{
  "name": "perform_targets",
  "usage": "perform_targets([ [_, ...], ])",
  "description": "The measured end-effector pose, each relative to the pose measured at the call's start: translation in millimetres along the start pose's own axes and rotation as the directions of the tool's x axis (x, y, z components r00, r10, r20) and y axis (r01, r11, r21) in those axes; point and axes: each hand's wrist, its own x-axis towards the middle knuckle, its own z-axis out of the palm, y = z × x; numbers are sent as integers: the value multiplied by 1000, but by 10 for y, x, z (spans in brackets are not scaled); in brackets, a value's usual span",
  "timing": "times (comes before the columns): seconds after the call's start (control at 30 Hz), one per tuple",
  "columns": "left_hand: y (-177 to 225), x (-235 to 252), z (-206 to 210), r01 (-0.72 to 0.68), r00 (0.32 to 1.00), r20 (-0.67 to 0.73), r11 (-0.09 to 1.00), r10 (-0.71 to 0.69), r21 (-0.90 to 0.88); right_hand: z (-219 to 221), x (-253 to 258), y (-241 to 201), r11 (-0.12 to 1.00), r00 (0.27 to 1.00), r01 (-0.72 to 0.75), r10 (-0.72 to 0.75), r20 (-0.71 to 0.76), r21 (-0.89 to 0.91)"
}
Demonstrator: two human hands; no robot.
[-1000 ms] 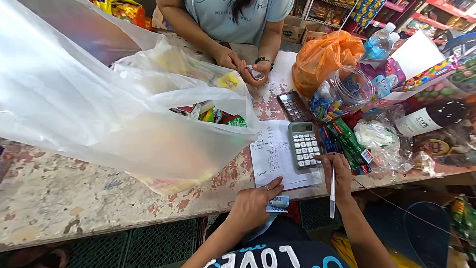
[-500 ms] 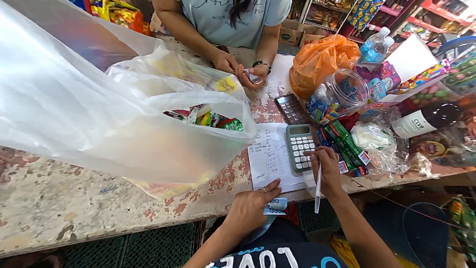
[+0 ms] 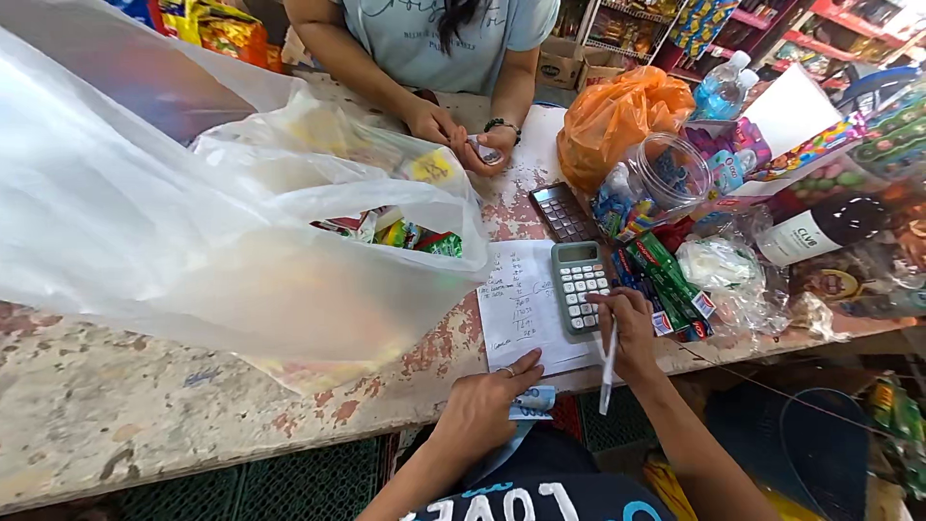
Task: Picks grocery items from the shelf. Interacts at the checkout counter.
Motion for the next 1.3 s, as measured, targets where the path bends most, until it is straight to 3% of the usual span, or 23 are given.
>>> perform_targets([
  [0.27, -6, -12, 18, -7, 1000, -11, 1000, 7, -2, -86, -239, -163, 999, 999, 27, -28, 35, 48],
  [0.37, -9, -9, 28, -10, 1000, -23, 1000, 11, 7, -235, -231, -101, 993, 998, -1, 8, -56, 120],
  [0.5, -7, -9, 18, -22, 999, -28, 1000, 22, 13, -152, -316, 86, 998, 993, -60, 63, -103, 34],
  [0.57, -5, -4, 15, -13, 1000, -23, 1000, 13, 14, -143, -290, -5, 987, 991, -53, 71, -116, 152],
  [0.63, -9, -13, 10, -8, 1000, -2, 1000, 8, 5, -129, -291, -264, 906, 991, -37, 87, -100, 421],
  [0.7, -12, -18, 10, -18, 1000, -7, 1000, 18, -3, -75, -336, -570, 708, 993, -101, 112, 31, 699],
  [0.77, 0, -20, 4, -13, 1000, -14, 1000, 13, -3, 43, -398, -725, 514, 977, -215, 111, 184, 831],
  [0.8, 6, -22, 0, -9, 1000, -14, 1000, 9, -6, 98, -411, -727, 472, 972, -233, 106, 208, 850],
  [1.0, -7, -19, 2, -27, 1000, 7, 1000, 27, 13, 221, -158, -566, 519, 983, -183, 106, 150, 835],
  [1.1, 5, -6, -31, -25, 999, 39, 1000, 24, 12, 311, -89, -572, 602, 982, -179, 152, 108, 778],
  [1.3, 11, -35, -32, -33, 999, 1, 999, 33, 11, 448, -59, -735, 660, 971, -234, 190, 142, 714],
])
